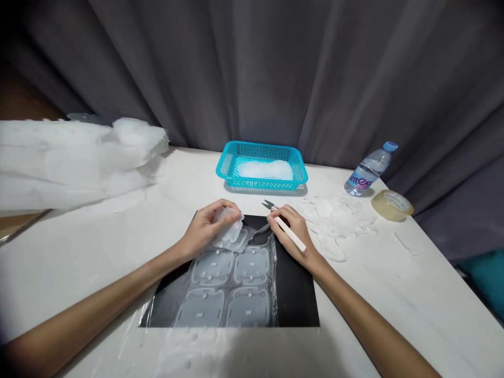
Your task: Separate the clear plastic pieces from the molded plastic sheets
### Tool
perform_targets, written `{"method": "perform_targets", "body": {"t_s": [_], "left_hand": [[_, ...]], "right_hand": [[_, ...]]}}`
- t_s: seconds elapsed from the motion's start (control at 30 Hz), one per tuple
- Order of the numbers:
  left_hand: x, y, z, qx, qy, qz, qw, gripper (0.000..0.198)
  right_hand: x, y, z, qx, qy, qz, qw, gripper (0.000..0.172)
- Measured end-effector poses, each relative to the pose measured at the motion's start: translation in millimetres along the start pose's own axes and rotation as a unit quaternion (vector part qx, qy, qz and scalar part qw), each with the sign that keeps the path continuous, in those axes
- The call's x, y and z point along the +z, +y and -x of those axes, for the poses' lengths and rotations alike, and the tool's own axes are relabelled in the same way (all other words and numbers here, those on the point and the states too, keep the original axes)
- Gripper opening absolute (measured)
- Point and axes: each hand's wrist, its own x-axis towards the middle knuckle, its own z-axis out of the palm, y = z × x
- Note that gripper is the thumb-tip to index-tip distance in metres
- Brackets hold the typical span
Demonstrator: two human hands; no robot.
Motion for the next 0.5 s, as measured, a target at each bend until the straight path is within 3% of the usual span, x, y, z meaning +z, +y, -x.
{"method": "perform_targets", "body": {"t_s": [0.27, 0.5], "left_hand": [[0.6, 1.7, 0.2, -0.01, -0.035, 0.024, 0.999, 0.031], [2.4, 3.5, 1.5, -0.04, -0.05, 0.03, 0.997, 0.036]], "right_hand": [[2.9, 2.6, 0.7, -0.017, 0.038, 0.037, 0.998, 0.016], [5.5, 1.5, 2.6, -0.086, 0.018, 0.09, 0.992, 0.015]]}}
